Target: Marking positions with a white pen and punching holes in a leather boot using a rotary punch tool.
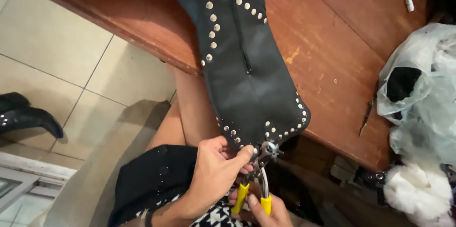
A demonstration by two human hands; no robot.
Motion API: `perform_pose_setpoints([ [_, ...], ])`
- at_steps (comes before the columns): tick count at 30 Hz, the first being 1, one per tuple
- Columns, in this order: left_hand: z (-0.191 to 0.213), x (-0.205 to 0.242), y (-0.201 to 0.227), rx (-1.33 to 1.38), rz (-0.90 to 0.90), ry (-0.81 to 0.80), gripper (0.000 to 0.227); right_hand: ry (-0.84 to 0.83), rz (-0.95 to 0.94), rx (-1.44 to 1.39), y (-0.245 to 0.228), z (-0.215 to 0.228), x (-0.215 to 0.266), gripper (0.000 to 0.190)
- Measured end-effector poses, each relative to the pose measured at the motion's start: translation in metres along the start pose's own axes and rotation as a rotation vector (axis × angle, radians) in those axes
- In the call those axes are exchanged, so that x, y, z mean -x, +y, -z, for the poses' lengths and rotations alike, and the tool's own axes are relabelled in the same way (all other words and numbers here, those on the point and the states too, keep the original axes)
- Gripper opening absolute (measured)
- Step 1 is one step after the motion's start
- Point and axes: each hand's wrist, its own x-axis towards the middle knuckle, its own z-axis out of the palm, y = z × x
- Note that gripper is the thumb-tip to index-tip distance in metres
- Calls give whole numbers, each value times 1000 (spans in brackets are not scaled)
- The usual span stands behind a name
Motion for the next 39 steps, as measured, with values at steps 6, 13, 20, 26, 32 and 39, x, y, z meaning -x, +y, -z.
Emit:
perform_pose_setpoints([
  [6,-1,0,2,16,30,0,16,70,-22,-16,3,-3,2,49],
  [13,-1,3,4,-11,64,16,17,75,4,-38,4,-8,3,48],
  [20,-2,2,-2,5,-19,-25,16,176,14,-122,-1,-23,4,36],
  [26,8,1,5,96,21,1,23,144,216,-124,3,-29,-3,20],
  [32,14,-5,8,15,-32,17,24,97,288,163,3,-12,-3,26],
  [39,13,2,1,-33,-82,3,24,37,193,226,-12,-22,19,51],
])
